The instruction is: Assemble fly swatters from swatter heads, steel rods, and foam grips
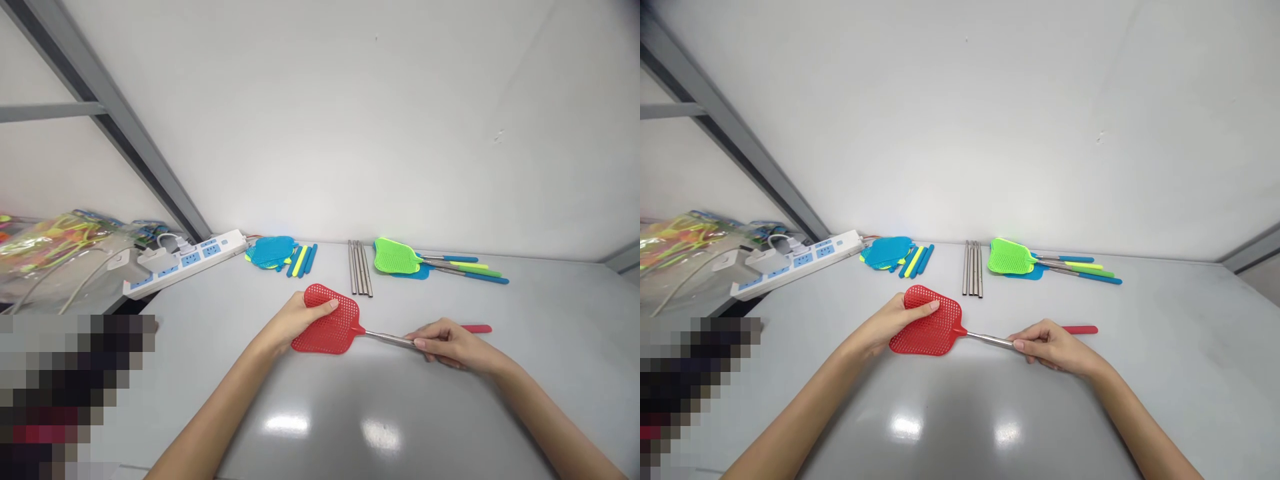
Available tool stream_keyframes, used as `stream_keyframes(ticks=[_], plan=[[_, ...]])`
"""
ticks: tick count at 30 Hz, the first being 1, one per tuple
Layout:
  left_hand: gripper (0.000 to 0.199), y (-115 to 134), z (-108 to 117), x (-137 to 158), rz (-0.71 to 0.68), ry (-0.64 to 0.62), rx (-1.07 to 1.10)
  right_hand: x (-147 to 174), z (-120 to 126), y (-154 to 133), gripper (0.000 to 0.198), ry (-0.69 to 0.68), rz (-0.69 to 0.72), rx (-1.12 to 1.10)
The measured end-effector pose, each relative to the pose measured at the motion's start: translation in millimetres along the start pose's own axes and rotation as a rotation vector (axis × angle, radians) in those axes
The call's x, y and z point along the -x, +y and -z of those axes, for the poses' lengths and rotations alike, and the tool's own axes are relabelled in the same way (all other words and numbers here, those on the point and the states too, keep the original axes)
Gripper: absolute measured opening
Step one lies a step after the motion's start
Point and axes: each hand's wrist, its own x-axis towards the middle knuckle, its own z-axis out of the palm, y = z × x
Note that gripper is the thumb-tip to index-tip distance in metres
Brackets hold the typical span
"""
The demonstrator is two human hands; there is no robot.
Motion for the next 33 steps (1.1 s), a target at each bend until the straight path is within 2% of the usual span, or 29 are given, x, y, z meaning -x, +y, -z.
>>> stream_keyframes(ticks=[8,15,33], plan=[[0.032,1.4,-1.6,0.1,0.020,-0.019,0.004,2.9,4.1,1.3,0.042,-0.034,-0.005,-0.041],[0.032,-0.7,-2.2,0.4,0.026,-0.034,-0.037,3.3,4.1,0.5,0.043,-0.010,-0.018,-0.069],[0.033,-4.4,-3.3,-2.2,0.009,-0.043,0.058,1.3,2.9,0.1,0.037,0.022,0.019,-0.142]])
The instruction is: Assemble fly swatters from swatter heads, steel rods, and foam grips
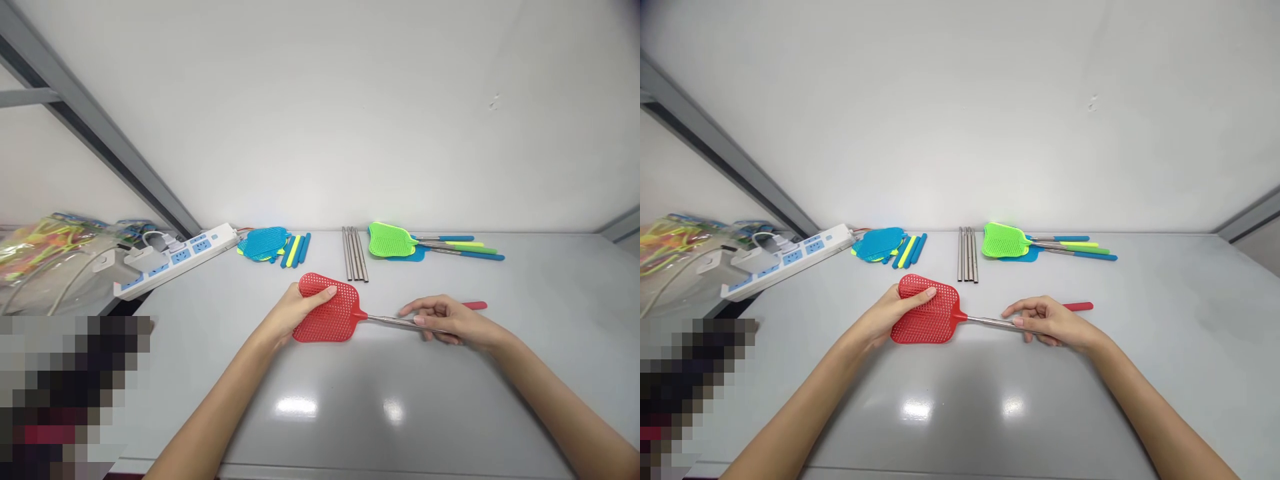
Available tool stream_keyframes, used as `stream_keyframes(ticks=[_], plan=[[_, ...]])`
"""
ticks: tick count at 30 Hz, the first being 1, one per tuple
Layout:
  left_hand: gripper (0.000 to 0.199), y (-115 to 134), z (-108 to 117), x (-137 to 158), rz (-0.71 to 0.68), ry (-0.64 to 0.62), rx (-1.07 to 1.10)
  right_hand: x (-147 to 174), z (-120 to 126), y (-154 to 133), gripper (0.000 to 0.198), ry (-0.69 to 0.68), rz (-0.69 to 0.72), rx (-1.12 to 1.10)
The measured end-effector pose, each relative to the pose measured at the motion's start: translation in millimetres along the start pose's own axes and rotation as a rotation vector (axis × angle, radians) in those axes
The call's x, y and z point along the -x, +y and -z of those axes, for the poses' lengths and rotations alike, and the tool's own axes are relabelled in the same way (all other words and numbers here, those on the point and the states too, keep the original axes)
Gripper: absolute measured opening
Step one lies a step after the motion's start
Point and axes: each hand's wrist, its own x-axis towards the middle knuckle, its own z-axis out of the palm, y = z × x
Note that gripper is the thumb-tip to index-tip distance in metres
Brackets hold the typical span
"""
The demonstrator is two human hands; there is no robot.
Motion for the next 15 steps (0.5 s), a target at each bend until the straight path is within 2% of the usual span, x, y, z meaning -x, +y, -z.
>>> stream_keyframes(ticks=[15], plan=[[0.034,-4.6,-10.6,-0.9,-0.050,0.070,-0.011,-2.7,2.3,3.3,0.039,0.000,0.001,0.008]])
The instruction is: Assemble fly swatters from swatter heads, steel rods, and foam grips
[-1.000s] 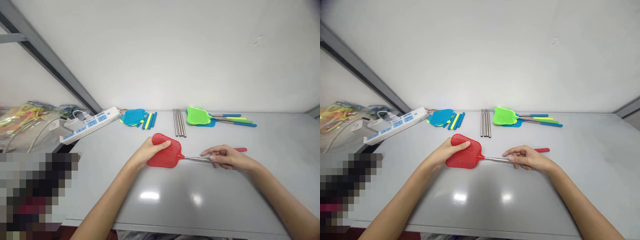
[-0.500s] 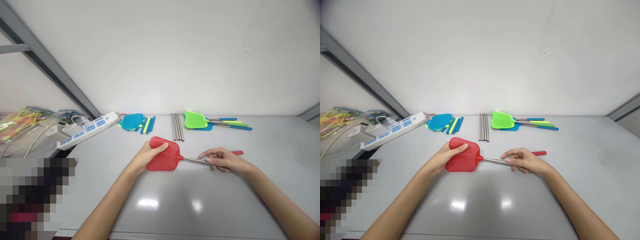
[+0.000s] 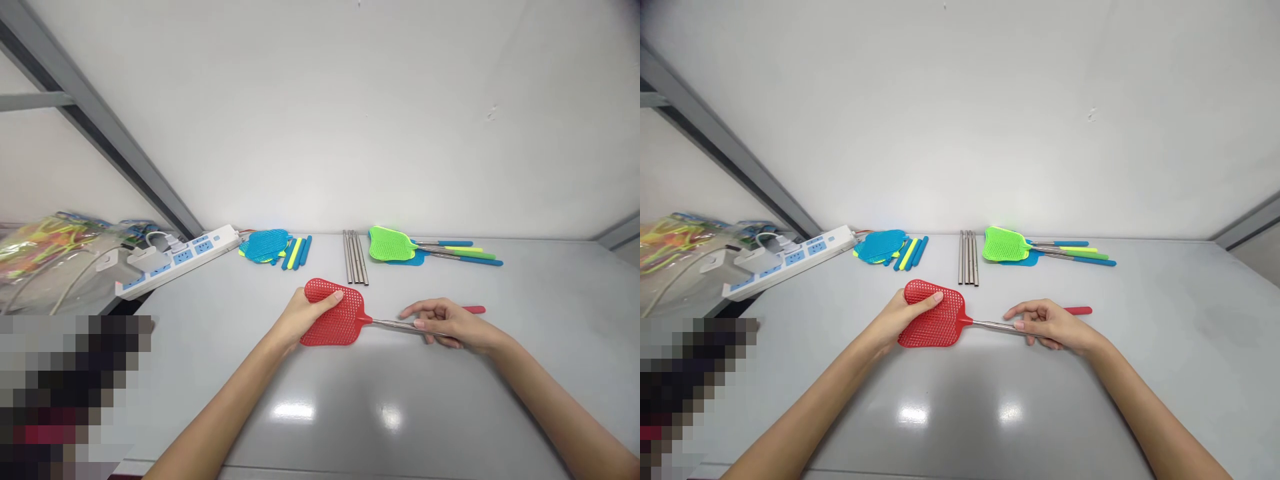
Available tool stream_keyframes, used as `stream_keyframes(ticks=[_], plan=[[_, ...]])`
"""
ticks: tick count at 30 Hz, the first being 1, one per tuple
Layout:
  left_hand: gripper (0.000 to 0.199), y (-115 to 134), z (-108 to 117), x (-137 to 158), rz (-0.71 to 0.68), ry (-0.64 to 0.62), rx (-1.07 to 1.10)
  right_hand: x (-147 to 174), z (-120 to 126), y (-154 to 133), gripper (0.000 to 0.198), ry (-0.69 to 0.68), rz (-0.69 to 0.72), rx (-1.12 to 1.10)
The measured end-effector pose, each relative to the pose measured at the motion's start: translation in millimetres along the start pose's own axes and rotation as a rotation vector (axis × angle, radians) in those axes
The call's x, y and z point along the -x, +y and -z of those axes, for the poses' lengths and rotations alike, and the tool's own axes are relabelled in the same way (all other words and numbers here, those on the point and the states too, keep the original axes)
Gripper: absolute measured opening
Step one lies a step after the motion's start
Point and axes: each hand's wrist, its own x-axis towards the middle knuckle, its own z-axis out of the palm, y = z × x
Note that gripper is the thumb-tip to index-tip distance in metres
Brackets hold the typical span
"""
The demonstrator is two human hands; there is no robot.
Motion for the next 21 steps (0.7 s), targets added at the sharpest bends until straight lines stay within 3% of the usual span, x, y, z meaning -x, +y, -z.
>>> stream_keyframes(ticks=[11,17,21], plan=[[0.032,5.1,8.9,-1.2,0.035,-0.042,0.064,1.2,0.7,-1.0,0.042,-0.051,0.000,0.015],[0.032,11.0,20.8,-1.8,0.011,0.008,0.083,5.7,6.4,-1.6,0.042,-0.073,-0.032,0.065],[0.031,16.4,23.4,2.0,-0.002,-0.061,-0.016,8.5,6.9,-3.6,0.041,-0.073,-0.024,0.087]])
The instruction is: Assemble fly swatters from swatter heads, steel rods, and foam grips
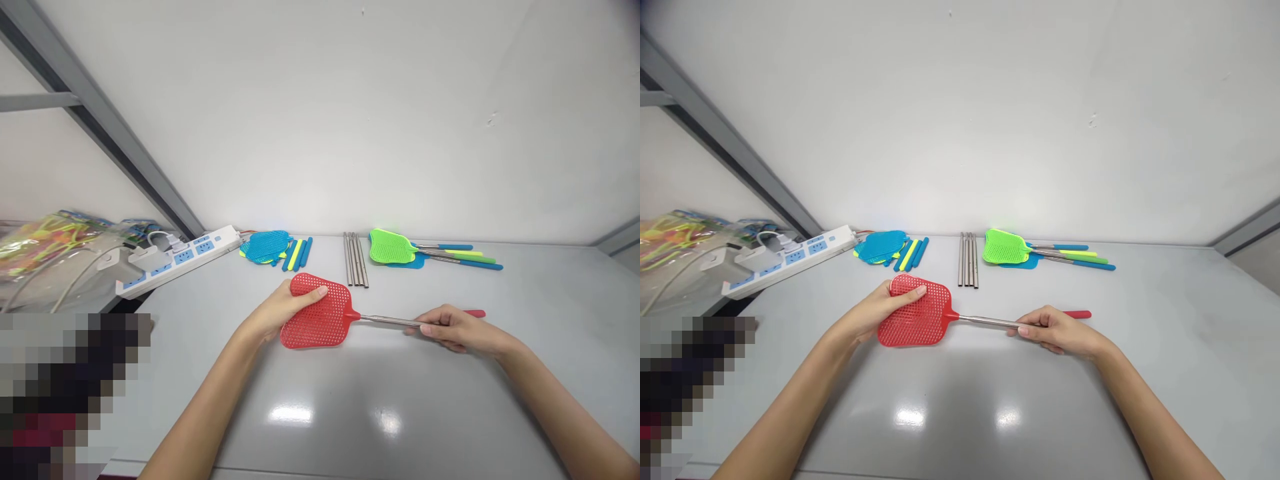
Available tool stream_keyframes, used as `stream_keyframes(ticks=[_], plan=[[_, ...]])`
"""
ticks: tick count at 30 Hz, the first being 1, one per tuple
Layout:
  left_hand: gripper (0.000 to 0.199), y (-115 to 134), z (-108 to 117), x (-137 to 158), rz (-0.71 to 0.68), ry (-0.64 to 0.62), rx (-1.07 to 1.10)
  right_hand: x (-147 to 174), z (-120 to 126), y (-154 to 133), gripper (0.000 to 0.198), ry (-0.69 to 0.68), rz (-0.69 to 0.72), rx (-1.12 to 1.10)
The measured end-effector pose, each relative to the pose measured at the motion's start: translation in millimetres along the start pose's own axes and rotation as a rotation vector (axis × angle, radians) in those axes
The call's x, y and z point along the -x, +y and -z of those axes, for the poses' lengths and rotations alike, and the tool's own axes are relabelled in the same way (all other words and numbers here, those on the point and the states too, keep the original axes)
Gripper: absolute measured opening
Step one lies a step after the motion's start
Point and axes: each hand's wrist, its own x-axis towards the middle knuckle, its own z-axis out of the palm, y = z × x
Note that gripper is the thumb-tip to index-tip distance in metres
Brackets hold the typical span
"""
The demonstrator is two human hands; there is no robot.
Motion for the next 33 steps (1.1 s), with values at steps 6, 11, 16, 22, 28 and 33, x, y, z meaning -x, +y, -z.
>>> stream_keyframes(ticks=[6,11,16,22,28,33], plan=[[0.028,-3.0,-4.4,0.3,-0.080,0.075,-0.075,-0.3,0.0,0.5,0.040,0.010,0.012,-0.032],[0.029,-7.5,-10.3,-0.7,-0.058,0.051,-0.045,-0.5,3.3,5.8,0.040,0.039,0.031,-0.078],[0.030,-8.4,-13.5,-0.7,-0.066,0.069,-0.054,-1.0,3.1,5.3,0.042,0.060,0.021,-0.074],[0.030,-8.7,-15.4,-0.2,-0.074,0.070,-0.061,-0.8,1.9,3.1,0.043,0.037,0.009,-0.079],[0.030,-10.0,-19.0,0.8,-0.100,0.090,-0.084,0.6,3.6,4.9,0.041,0.026,0.016,-0.097],[0.028,-10.7,-21.1,-0.7,-0.162,0.165,-0.197,0.2,5.6,6.3,0.041,0.034,0.004,-0.088]])
